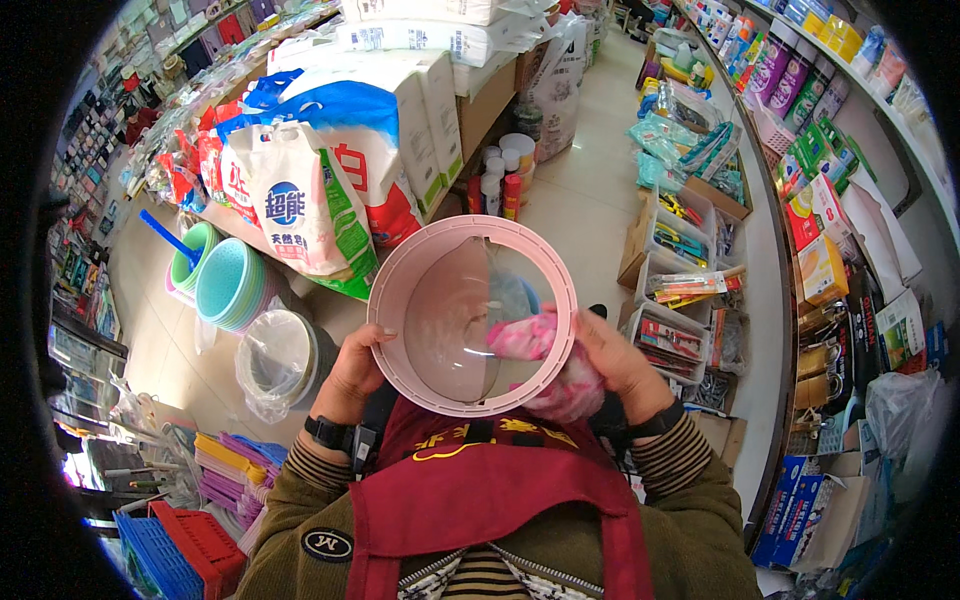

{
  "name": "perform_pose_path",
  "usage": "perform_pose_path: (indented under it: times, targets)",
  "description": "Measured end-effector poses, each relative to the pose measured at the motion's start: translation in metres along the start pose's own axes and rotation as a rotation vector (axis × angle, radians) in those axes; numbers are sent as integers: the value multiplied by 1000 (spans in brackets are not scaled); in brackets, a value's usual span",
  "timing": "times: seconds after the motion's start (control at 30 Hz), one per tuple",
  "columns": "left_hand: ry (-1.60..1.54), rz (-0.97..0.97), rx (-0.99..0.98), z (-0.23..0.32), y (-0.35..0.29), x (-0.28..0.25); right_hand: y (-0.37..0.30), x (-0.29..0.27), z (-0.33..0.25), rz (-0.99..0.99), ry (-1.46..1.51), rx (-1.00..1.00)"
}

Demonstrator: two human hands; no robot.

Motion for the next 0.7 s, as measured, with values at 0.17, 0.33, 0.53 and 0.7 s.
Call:
perform_pose_path:
  times: [0.17,0.33,0.53,0.7]
  targets:
    - [159,-58,-39,13,-4,5,20,-43,-28,304,-219,-50]
    - [311,-134,-56,9,2,29,7,-1,-95,297,-884,-546]
    - [483,-194,-199,16,5,57,48,99,-124,-51,-1398,-1205]
    - [658,-148,-83,11,3,71,75,129,-107,63,-1653,-1094]
Point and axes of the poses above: each hand's wrist, its own y-axis towards the middle knuckle, its own x-axis out of the palm, z = x × y, the point moved 1 cm from there along y, towards the middle knuckle, and after that the axes turned 13 degrees about -y, right-handed, at the moved point
